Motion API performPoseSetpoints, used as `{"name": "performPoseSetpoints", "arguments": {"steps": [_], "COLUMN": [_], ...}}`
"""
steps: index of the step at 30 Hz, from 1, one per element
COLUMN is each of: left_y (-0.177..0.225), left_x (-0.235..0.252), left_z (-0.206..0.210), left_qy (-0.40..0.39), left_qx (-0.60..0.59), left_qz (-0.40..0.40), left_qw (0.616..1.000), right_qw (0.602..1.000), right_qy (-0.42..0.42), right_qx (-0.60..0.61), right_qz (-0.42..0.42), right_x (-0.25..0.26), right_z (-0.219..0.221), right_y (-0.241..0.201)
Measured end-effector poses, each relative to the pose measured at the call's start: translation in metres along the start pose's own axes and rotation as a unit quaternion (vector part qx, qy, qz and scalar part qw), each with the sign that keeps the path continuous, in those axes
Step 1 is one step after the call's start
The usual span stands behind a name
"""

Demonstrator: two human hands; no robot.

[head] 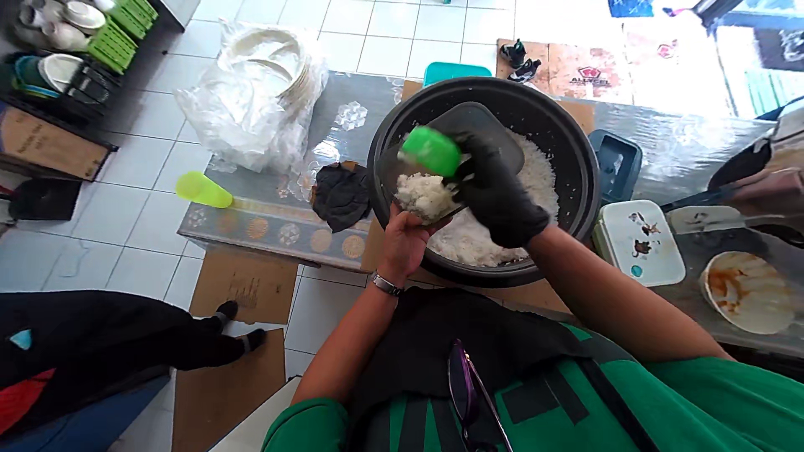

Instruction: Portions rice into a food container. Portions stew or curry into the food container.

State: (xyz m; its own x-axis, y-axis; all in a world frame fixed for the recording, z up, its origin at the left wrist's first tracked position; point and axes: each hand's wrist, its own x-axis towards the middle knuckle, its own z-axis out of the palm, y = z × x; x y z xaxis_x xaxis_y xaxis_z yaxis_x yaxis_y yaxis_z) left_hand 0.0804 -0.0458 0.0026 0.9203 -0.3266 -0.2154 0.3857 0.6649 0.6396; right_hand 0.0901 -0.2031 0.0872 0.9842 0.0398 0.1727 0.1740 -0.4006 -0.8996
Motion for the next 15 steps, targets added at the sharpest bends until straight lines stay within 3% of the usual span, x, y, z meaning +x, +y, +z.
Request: {"name": "performPoseSetpoints", "arguments": {"steps": [3, 6, 10, 13, 15], "left_y": [0.005, 0.011, 0.019, 0.020, 0.019], "left_x": [-0.003, -0.007, -0.012, -0.013, -0.013], "left_z": [-0.009, -0.024, -0.031, -0.031, -0.030], "left_qy": [0.006, 0.025, 0.049, 0.051, 0.049], "left_qx": [-0.011, 0.009, 0.036, 0.039, 0.052], "left_qz": [-0.003, 0.023, 0.027, 0.027, 0.029], "left_qw": [1.000, 0.999, 0.998, 0.998, 0.997], "right_qw": [0.979, 0.939, 0.921, 0.940, 0.951], "right_qy": [0.128, 0.212, 0.170, 0.092, 0.112], "right_qx": [0.121, 0.172, 0.042, -0.161, -0.268], "right_qz": [0.100, 0.208, 0.347, 0.286, 0.103], "right_x": [-0.005, -0.017, -0.035, -0.043, -0.035], "right_z": [-0.037, -0.068, -0.073, -0.072, -0.072], "right_y": [0.009, 0.046, 0.097, 0.119, 0.103]}}
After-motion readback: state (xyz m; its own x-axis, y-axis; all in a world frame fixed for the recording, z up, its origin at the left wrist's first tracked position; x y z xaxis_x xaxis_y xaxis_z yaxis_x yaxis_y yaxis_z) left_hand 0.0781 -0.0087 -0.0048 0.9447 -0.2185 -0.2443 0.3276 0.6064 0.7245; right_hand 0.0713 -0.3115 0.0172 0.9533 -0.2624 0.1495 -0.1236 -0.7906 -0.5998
